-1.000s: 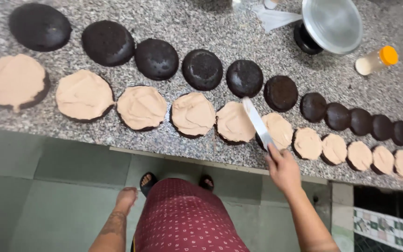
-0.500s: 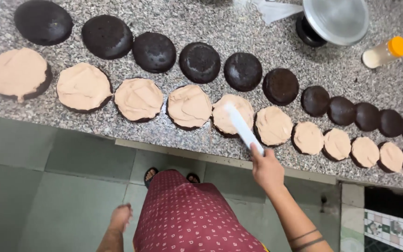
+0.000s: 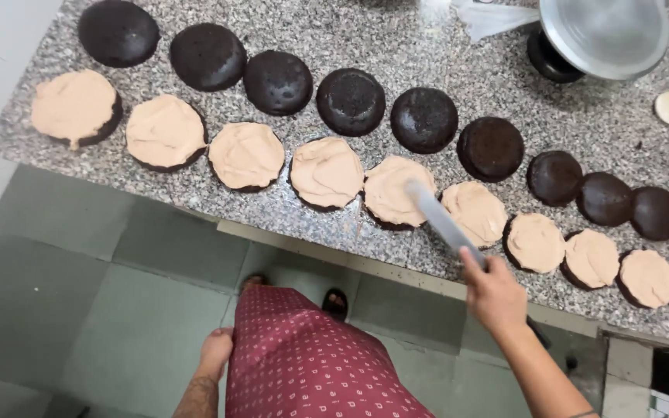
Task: The recorder uses an offset spatula to spread cream/frosting evenly across multiple chocolate cake bases laid out on a kitchen counter.
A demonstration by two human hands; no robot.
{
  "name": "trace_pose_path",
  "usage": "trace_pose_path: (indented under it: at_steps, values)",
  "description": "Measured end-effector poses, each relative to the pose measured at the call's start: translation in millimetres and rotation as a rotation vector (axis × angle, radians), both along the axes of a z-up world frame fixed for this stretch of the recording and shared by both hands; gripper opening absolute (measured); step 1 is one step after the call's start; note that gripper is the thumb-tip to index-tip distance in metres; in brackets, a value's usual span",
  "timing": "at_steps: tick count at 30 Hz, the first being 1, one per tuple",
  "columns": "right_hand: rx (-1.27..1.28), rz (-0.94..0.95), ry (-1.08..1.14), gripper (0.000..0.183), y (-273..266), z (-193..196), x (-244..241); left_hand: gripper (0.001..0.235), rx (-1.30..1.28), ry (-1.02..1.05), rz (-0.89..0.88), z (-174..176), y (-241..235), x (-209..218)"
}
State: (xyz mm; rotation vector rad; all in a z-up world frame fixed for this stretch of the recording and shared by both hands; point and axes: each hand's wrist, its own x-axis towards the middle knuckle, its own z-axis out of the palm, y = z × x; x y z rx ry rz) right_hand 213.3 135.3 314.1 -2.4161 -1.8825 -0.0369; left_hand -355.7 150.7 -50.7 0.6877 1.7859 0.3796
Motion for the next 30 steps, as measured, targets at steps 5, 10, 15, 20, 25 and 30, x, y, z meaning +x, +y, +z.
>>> trace_pose_path:
  at_steps: [5,10,15,20,25,30]
  values:
    - [-0.105,-0.042,-0.033,0.049,-2.6,-1.4,-46.4,0.034,-0.145,0.075,-0.167,18.3,21.0,-7.7]
    - [0.000,-0.205,0.647,0.054,-26.1,-45.5,-68.1,0.028,-0.127,0.058,-0.303,-18.3,73.7,-43.0]
    - [0.150,-0.330,0.683,0.048,7.5,-51.4,-114.7,0.022,-0.152,-0.329,-0.022,-36.9,122.1,-73.4]
    - [0.037,-0.215,0.357,0.047,104.0,15.9,-246.1,0.029,-0.250,-0.180,-0.087,-34.6,164.9,-110.7]
    - [-0.219,-0.375,0.194,0.045,132.5,1.5,-268.6,0.030,-0.268,-0.109,-0.149,-41.4,192.3,-157.0]
    - [0.006,-0.270,0.726,0.049,117.7,-24.6,-210.3,0.032,-0.239,0.014,-0.138,-37.6,206.8,-197.9]
